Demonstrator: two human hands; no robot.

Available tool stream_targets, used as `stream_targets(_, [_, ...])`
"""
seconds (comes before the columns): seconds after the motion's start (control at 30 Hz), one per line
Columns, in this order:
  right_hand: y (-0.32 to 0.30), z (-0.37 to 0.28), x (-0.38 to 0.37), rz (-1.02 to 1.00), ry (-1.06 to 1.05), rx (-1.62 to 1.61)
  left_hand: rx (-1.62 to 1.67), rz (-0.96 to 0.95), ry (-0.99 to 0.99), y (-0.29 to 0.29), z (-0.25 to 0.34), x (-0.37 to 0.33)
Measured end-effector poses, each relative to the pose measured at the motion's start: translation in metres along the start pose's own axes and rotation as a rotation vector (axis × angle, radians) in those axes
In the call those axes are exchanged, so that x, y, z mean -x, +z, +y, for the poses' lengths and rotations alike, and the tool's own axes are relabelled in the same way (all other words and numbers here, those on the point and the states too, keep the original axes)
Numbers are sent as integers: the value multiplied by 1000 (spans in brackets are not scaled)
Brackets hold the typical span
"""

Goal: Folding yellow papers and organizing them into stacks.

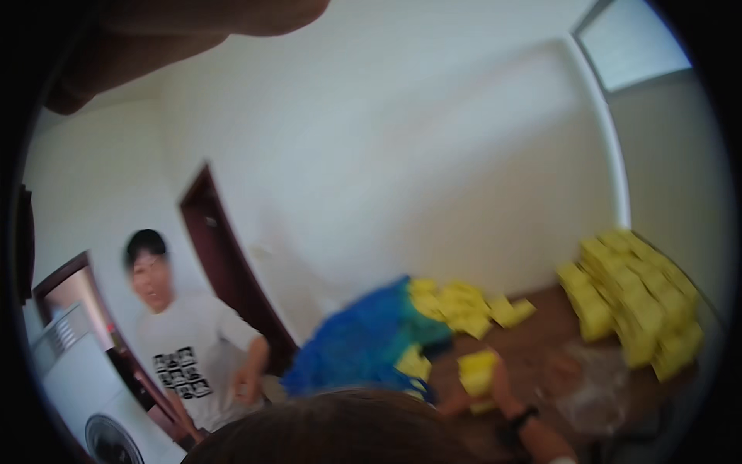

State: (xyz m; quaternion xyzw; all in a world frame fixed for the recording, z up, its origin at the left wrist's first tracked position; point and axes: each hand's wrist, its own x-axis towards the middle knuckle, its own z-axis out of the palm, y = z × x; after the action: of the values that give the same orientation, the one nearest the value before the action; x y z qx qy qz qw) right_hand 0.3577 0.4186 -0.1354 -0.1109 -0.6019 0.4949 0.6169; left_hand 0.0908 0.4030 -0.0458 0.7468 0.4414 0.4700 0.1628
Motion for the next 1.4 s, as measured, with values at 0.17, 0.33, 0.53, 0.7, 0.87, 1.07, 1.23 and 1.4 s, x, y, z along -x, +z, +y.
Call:
stream_targets(0.17, [-11,31,23,-29,267,-126,299,-175,-93,169,-68,74])
stream_targets(0.33, [-4,32,20,-62,79,238,304,-215,-104,155,-53,63])
stream_targets(0.53, [4,41,25,65,243,-7,471,-109,-98,166,-58,73])
stream_targets(0.7, [-3,34,24,132,209,8,424,-65,-148,177,-67,65])
stream_targets(0.87, [-19,55,14,202,244,-32,464,-124,-67,177,-55,58])
stream_targets(1.07, [0,26,28,251,367,-126,509,-200,-239,181,-71,70])
stream_targets(1.23, [1,37,28,310,361,-173,485,-64,-129,179,-54,72])
stream_targets(1.4, [11,34,21,345,329,-101,570,-118,-142,169,-53,66])
